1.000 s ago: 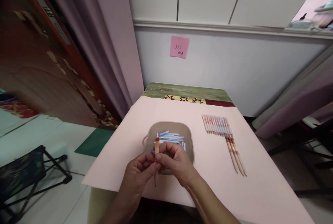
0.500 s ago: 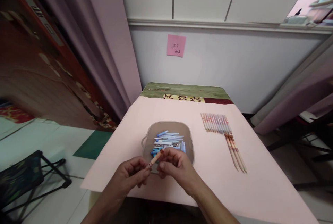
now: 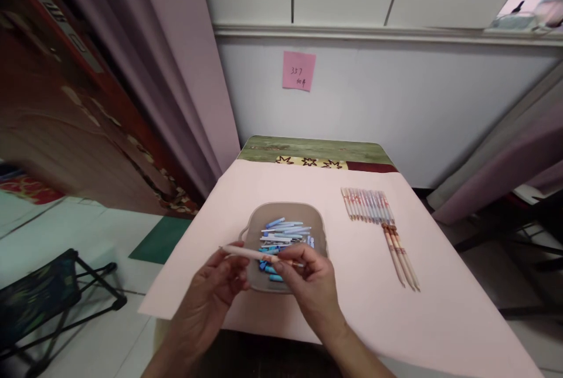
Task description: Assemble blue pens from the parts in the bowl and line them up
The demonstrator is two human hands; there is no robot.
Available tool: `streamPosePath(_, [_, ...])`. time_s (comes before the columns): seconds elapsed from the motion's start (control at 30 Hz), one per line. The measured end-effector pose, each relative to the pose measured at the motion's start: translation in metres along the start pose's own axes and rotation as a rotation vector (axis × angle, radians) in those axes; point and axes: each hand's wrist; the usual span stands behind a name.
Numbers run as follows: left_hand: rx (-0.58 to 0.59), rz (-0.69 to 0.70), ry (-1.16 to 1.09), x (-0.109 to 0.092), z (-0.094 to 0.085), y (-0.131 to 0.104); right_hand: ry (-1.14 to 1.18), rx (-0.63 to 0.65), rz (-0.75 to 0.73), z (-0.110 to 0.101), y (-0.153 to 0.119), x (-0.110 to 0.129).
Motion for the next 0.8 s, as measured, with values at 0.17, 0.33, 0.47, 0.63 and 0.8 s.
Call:
streamPosePath(0.17, [-0.086, -0.011, -0.102, 0.019, 0.010, 0.007, -0.258, 0.110, -0.236, 0.005, -0.007, -0.004])
streamPosePath(0.33, [-0.091, 0.018, -0.068, 0.022, 0.011, 0.009, -0.361, 0.098, -0.324, -0.001, -0.007, -0.007])
streamPosePath(0.47, [-0.095, -0.028, -0.029, 0.024, 0.014, 0.011, -0.399, 0.131, -0.354, 0.000, -0.005, -0.007])
streamPosePath(0.63, [-0.091, -0.032, -0.037, 0.025, 0.015, 0.015, -0.509, 0.266, -0.334, -0.002, 0.005, -0.003])
streamPosePath(0.8, [-0.266, 0.083, -0.228, -0.004, 0.001, 0.020, -0.513, 0.213, -0.230, -0.024, 0.037, 0.005])
Point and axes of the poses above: each hand's wrist, its own y-axis towards the middle knuckle, its own z-axis out of the palm, x = y × z, and after that the axes turned 12 degrees about -z, right-handed
